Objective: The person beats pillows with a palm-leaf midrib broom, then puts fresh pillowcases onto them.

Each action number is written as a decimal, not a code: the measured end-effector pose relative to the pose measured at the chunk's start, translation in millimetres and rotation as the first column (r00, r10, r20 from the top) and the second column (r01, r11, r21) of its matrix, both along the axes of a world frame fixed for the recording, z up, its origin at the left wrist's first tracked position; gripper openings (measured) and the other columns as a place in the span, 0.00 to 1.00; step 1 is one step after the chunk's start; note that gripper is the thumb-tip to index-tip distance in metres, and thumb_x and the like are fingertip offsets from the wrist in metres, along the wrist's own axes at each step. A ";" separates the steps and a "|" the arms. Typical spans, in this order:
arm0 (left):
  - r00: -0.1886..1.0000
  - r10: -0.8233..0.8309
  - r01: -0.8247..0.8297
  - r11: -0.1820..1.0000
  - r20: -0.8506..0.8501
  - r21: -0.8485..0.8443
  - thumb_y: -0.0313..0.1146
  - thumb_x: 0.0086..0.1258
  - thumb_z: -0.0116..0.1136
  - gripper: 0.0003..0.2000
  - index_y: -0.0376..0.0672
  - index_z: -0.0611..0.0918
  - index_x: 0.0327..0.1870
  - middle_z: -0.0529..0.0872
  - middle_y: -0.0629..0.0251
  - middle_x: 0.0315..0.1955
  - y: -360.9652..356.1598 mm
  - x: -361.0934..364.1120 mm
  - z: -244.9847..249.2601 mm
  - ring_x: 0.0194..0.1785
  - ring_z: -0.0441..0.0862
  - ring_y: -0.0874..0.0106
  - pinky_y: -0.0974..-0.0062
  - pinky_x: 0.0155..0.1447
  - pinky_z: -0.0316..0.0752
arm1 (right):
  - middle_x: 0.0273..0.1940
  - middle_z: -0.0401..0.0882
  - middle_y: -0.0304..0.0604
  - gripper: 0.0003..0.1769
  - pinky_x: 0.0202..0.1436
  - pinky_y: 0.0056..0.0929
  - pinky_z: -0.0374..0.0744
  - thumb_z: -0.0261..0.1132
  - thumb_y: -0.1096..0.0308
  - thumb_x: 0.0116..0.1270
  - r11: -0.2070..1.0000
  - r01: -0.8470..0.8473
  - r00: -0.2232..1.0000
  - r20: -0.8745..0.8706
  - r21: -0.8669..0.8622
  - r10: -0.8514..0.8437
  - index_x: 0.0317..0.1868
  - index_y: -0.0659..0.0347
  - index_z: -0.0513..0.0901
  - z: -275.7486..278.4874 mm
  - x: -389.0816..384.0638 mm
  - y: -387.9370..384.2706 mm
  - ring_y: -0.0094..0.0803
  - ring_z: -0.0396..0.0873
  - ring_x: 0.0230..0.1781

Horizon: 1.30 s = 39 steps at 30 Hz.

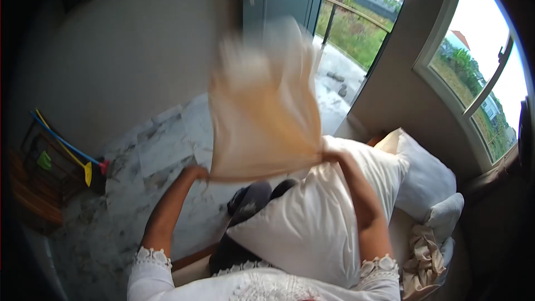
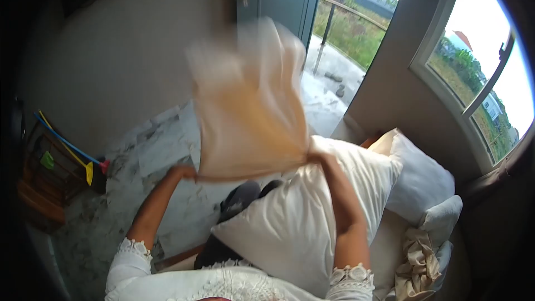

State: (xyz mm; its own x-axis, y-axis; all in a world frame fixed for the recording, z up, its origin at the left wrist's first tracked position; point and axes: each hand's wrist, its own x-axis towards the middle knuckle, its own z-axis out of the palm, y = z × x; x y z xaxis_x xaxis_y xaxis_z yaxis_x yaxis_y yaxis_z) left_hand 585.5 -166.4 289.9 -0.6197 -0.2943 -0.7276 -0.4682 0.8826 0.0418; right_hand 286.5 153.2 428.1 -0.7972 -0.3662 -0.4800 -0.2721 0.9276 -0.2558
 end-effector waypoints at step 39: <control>0.477 0.871 0.068 -0.169 0.117 0.983 0.38 0.66 0.48 0.14 0.43 0.74 0.48 0.79 0.67 0.41 85.5 -73.8 109.3 0.45 0.77 0.73 0.73 0.48 0.73 | 0.61 0.55 0.63 0.63 0.64 0.38 0.57 0.59 0.27 0.39 0.471 0.703 0.506 -0.091 -0.532 -0.858 0.61 0.76 0.53 -141.5 -14.6 322.5 0.51 0.55 0.63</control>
State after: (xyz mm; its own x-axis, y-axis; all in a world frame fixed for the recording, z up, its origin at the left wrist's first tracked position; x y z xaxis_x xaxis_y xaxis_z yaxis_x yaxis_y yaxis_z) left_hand 511.7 -80.9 399.3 -0.9530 -0.1547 -0.2605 -0.1270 -0.5765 0.8072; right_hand 271.9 475.7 286.7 -0.9006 0.4124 -0.1371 0.3872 0.6180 -0.6842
